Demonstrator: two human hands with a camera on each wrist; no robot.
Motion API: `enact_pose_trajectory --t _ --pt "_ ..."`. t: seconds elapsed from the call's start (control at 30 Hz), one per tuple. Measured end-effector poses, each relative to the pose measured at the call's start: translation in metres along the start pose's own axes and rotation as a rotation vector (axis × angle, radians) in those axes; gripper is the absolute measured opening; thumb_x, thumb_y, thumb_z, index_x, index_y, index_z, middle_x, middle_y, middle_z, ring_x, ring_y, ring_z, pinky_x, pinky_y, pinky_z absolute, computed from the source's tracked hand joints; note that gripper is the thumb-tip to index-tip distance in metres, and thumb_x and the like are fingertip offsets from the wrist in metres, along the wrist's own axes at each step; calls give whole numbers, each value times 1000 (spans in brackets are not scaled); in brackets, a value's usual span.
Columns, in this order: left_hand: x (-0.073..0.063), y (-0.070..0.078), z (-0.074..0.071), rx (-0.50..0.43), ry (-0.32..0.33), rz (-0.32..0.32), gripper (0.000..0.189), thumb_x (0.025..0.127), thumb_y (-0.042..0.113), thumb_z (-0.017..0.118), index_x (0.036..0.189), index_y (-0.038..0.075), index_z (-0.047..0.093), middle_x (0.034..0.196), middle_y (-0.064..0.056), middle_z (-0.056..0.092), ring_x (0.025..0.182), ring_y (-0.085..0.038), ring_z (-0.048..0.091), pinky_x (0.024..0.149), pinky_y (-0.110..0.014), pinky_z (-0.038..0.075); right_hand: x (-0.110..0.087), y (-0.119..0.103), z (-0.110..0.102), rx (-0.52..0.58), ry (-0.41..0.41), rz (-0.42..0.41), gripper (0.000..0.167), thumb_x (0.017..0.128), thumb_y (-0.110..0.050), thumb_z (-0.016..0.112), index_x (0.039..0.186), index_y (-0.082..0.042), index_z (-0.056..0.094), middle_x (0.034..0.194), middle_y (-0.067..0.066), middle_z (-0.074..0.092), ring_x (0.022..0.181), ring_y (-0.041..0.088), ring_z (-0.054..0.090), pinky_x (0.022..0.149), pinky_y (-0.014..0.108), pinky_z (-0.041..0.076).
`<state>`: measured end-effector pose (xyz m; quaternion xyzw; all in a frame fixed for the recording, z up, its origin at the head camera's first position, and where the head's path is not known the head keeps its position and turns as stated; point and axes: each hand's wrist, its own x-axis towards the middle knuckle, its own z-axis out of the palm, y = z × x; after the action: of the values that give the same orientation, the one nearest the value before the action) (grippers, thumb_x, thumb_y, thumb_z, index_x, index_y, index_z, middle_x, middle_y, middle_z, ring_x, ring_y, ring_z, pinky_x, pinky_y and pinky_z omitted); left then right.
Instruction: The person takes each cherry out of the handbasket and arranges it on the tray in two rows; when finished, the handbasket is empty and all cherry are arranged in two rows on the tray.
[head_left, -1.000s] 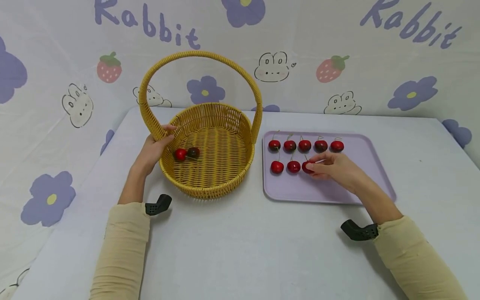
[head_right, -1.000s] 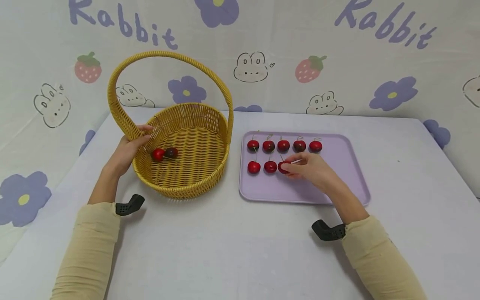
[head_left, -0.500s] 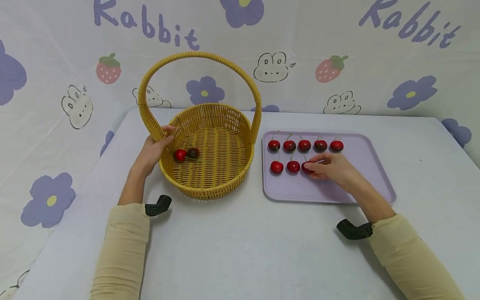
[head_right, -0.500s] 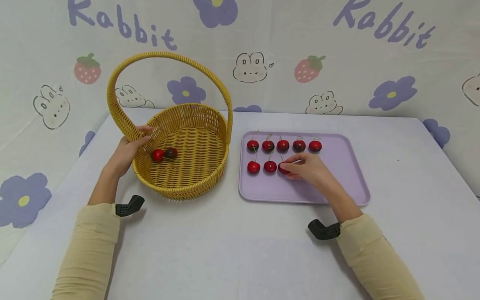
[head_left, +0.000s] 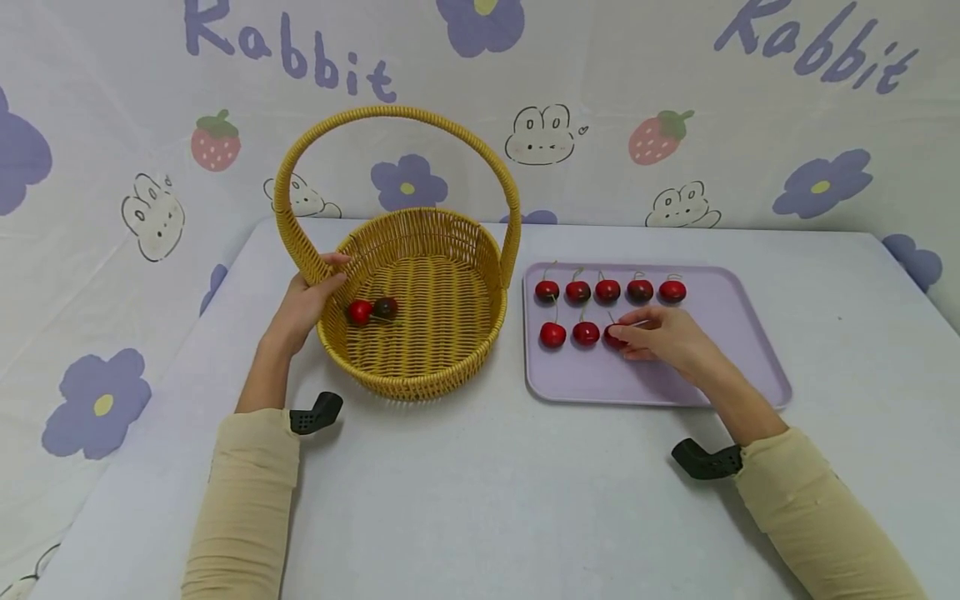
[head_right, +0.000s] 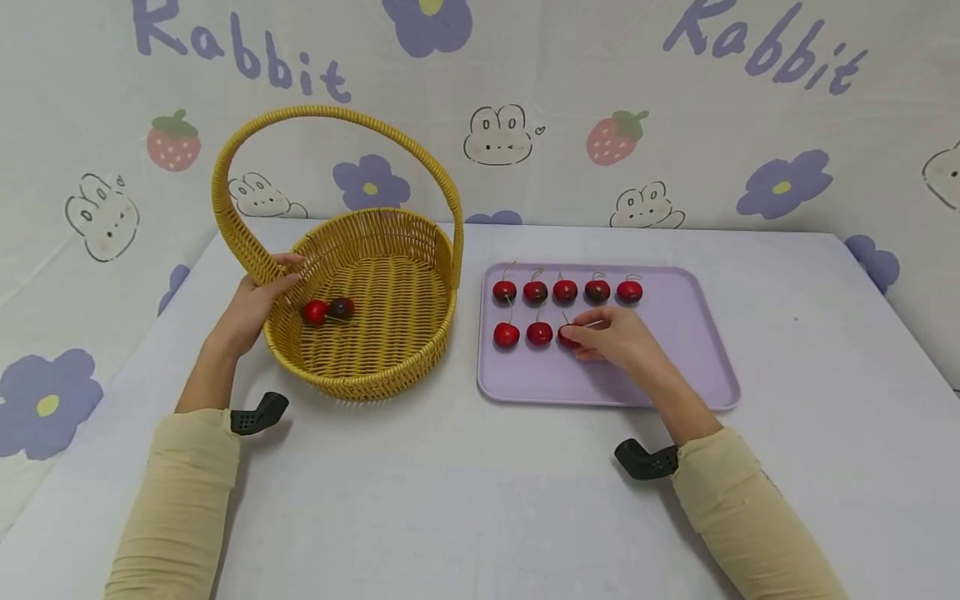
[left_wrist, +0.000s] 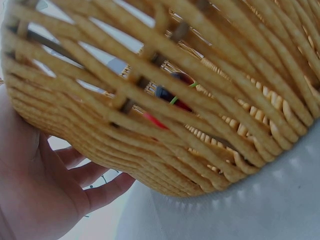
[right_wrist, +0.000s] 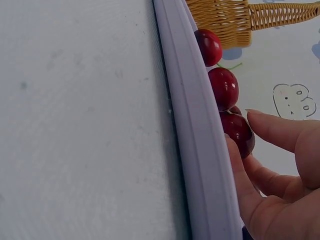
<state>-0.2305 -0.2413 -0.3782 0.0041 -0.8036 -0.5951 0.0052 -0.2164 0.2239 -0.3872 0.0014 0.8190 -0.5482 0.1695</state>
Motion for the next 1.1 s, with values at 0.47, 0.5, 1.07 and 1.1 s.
enact_pose_trajectory --t 0.47,0.5,1.07,1.1 --pt "0 1 0 -6 -4 3 37 101 13 42 135 0 41 144 -16 36 135 -29 29 109 -49 20 -3 -1 -5 -68 7 0 47 92 -22 65 122 12 51 105 18 61 76 11 66 75 25 53" --pt "0 1 0 -8 -4 2 37 101 13 42 135 0 41 145 -17 36 135 -30 29 109 -49 20 -3 -1 -5 -69 8 1 47 92 -22 65 122 12 51 105 18 61 76 11 66 75 24 53" --pt "-1 0 0 -11 -7 10 36 101 13 42 135 0 41 144 -17 36 134 -31 30 109 -50 21 1 -2 -5 -114 23 -1 45 95 -23 61 123 11 52 104 18 62 76 11 65 74 24 53" --pt "-1 0 0 -11 -7 10 36 101 13 42 135 0 41 143 -18 37 134 -31 30 109 -50 22 1 -2 -5 -116 24 1 45 95 -23 61 123 10 52 105 18 61 76 11 65 74 24 53"
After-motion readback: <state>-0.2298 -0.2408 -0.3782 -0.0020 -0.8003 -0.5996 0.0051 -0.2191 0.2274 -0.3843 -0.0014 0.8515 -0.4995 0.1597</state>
